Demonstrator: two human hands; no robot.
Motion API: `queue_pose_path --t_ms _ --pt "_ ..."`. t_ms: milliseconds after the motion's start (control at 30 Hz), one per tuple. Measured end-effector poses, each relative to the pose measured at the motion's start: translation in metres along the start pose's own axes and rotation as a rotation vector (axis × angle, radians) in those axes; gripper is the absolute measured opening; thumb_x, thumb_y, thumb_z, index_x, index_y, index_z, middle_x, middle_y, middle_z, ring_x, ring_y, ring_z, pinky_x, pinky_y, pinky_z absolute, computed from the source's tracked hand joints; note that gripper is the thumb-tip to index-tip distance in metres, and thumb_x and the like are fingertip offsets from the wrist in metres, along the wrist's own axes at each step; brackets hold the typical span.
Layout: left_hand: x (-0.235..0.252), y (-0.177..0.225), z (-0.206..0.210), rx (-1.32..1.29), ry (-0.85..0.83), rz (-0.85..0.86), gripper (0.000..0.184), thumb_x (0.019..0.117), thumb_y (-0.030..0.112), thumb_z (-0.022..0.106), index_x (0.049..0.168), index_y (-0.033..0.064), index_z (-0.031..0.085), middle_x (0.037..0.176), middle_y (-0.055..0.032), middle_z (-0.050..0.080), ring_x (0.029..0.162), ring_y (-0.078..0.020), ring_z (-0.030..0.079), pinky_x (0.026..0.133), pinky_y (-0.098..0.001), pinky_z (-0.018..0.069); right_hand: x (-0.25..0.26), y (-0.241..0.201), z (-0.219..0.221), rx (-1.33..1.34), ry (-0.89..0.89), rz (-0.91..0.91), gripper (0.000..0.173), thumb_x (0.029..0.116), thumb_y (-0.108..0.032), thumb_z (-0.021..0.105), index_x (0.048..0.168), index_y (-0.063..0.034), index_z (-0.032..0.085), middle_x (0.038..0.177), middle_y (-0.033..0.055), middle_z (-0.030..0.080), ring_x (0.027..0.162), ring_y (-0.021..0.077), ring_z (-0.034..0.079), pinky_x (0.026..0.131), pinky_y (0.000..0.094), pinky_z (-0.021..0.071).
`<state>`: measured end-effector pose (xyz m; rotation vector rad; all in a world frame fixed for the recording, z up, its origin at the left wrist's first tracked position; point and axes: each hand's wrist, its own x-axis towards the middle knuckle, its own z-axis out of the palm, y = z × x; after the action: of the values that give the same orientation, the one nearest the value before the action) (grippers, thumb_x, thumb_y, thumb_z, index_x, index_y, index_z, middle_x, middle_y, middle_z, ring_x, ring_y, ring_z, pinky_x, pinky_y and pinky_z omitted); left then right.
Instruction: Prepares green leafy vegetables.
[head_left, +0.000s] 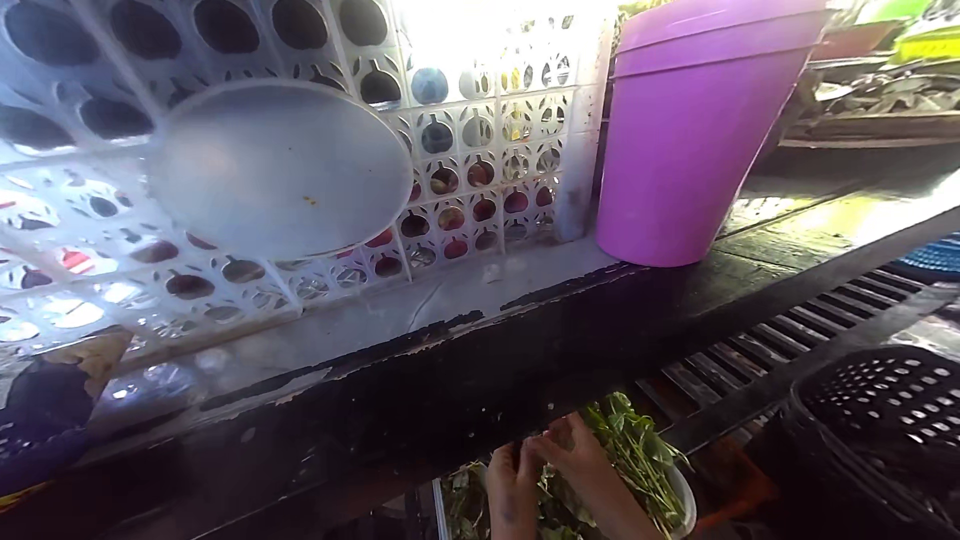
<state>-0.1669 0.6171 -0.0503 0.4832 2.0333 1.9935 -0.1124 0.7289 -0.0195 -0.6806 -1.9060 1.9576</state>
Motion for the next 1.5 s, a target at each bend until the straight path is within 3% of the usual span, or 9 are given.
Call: queue_pose_path --t_ms 100,233,400,700,1033,1200,1267,1367,1500 --pt "-0.011 0.005 0.008 0.101 -0.037 0.083 0.022 0.0991 0.007 0.061 0.117 -0.0028 0.067 0.094 -0.0081 0.071 0.08 -0.0107 0.068 0.074 -0.0278 0.0581 -0.002 -0.006 0.001 0.073 0.107 -0.062 0.097 0.0798 -0.029 0.084 0.158 -0.0068 0.031 0.139 0.0146 0.058 0.116 0.0202 0.064 0.093 0.036 0.0565" --pt "-0.016 0.002 0.013 0.129 -0.037 0.175 0.026 0.0984 0.005 0.06 0.123 -0.0015 0.065 0.089 -0.0055 0.07 0.075 -0.01 0.067 0.069 -0.0266 0.0579 -0.001 -0.011 0.0 0.059 0.24 -0.149 0.058 0.0916 -0.012 0.074 0.145 -0.0055 0.05 0.112 0.0084 0.069 0.085 0.0137 0.069 0.068 0.0281 0.0579" --pt "-0.002 0.004 0.006 -0.099 -0.014 -0.065 0.034 0.1079 0.019 0.044 0.128 -0.0021 0.063 0.109 -0.0123 0.069 0.09 -0.0185 0.069 0.08 -0.0364 0.0592 -0.002 -0.001 -0.001 -0.033 0.103 -0.288 0.028 0.0983 -0.008 0.065 0.125 -0.0082 0.071 0.105 0.0035 0.074 0.079 0.0102 0.07 0.067 0.026 0.0597" --pt "0.024 0.012 -0.022 -0.569 -0.206 -0.557 0.043 0.1115 0.031 0.033 0.11 0.0031 0.066 0.096 -0.0112 0.072 0.087 -0.0205 0.07 0.075 -0.0375 0.0581 -0.008 0.006 0.005 -0.063 -0.157 -0.224 0.017 0.0998 -0.007 0.063 0.111 -0.0064 0.075 0.114 0.0043 0.073 0.089 0.0103 0.071 0.071 0.0263 0.061" --pt "0.041 0.014 -0.039 -0.873 0.174 -0.474 0.033 0.1103 0.02 0.037 0.088 0.0066 0.058 0.07 -0.0065 0.064 0.06 -0.0147 0.065 0.06 -0.0294 0.0586 -0.014 0.013 0.01 -0.094 -0.164 -0.429 0.023 0.1017 -0.001 0.051 0.106 -0.0042 0.074 0.1 0.0054 0.071 0.08 0.0102 0.069 0.069 0.0266 0.0612" --pt "0.046 0.016 -0.063 -0.82 0.346 -0.351 0.032 0.1122 0.024 0.033 0.09 0.0117 0.052 0.064 -0.0004 0.058 0.053 -0.0106 0.061 0.054 -0.0259 0.0573 -0.018 0.001 0.001 0.032 -0.077 -0.274 0.024 0.101 0.001 0.051 0.109 -0.0018 0.073 0.1 0.0073 0.071 0.08 0.0135 0.069 0.071 0.03 0.061" --pt "0.046 0.015 -0.066 -0.772 0.326 -0.308 0.031 0.1115 0.022 0.033 0.088 0.0118 0.051 0.064 0.0004 0.055 0.051 -0.0094 0.057 0.053 -0.0248 0.0551 -0.011 0.004 -0.009 -0.297 -0.092 -0.224 0.024 0.0993 -0.003 0.058 0.114 -0.0086 0.076 0.111 0.0082 0.071 0.094 0.0158 0.071 0.082 0.0313 0.0612" --pt "0.041 0.017 -0.059 -0.648 0.196 -0.276 0.026 0.1093 0.017 0.036 0.095 0.0115 0.057 0.067 0.0016 0.053 0.05 -0.0068 0.049 0.049 -0.021 0.0461 -0.002 0.016 -0.019 -0.722 -0.199 -0.134 0.04 0.0965 -0.012 0.066 0.136 -0.0176 0.069 0.149 0.0229 0.052 0.138 0.0405 0.049 0.114 0.053 0.0408" --pt "0.037 0.017 -0.053 -0.455 -0.095 -0.239 0.03 0.1087 0.016 0.039 0.094 0.0057 0.063 0.064 0.001 0.053 0.047 -0.0045 0.044 0.045 -0.0187 0.0396 0.004 0.022 -0.015 -0.648 0.172 -0.558 0.019 0.0954 -0.022 0.068 0.11 -0.0202 0.08 0.124 0.0116 0.069 0.116 0.0309 0.065 0.098 0.0501 0.0541"
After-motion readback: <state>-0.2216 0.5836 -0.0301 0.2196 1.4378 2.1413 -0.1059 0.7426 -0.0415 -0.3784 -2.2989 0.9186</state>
